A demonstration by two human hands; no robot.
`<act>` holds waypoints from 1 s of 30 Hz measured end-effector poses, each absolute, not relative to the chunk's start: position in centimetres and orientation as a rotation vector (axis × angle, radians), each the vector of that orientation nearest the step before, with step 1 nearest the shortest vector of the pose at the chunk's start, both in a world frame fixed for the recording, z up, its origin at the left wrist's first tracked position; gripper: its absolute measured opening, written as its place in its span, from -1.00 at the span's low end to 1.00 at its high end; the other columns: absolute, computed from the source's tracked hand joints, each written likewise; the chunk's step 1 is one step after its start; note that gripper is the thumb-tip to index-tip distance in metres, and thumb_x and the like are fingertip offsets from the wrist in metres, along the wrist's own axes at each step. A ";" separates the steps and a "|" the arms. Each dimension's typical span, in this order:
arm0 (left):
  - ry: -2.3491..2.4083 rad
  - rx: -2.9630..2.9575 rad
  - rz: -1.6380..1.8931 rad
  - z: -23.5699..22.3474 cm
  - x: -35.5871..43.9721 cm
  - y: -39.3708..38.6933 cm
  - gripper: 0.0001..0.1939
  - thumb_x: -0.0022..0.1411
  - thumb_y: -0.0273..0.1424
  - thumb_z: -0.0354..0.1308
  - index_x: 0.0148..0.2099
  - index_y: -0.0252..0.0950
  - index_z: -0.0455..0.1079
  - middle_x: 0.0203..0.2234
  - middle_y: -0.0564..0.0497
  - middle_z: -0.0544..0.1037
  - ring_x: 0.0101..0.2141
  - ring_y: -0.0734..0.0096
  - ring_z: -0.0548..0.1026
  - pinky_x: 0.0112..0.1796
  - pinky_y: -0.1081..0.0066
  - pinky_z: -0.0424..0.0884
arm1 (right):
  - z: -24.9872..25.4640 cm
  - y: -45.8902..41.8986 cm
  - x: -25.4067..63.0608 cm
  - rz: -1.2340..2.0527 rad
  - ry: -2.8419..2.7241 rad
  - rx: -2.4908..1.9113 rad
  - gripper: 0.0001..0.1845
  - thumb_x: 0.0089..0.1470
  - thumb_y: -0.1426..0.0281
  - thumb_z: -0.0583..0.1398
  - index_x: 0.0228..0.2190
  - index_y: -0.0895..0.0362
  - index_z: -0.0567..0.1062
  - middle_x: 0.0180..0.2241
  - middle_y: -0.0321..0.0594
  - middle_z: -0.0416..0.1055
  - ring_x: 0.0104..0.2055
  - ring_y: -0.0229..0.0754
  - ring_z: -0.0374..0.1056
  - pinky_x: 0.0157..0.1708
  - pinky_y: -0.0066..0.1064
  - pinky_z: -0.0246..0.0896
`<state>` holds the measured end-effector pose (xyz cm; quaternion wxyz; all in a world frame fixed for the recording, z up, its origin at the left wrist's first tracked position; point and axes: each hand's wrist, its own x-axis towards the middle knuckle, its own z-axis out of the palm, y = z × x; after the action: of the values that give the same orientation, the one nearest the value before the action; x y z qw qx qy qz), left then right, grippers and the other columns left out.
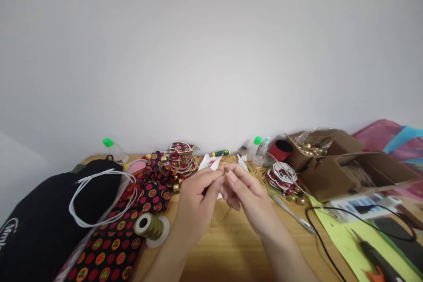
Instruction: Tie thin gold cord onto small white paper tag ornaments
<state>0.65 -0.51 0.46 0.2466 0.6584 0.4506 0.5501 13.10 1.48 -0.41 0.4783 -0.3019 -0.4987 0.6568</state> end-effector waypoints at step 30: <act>1.202 1.674 1.395 0.3 0.7 -0.4 -0.82 0.17 -0.51 0.16 -0.46 -0.34 0.52 -0.61 0.07 0.51 -0.55 0.52 0.41 -0.49 0.56 0.29 | 0.3 1.8 14.0 1.584 -1.024 -0.697 -0.70 -0.09 0.24 0.38 -0.58 0.19 0.48 -0.77 -0.48 0.14 -0.72 -0.48 -0.23 -0.72 -0.57 -0.37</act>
<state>0.68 -0.42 0.25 0.3210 0.6371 0.4574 0.5309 14.04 1.84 0.27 0.5358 -0.2926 -0.4298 0.6653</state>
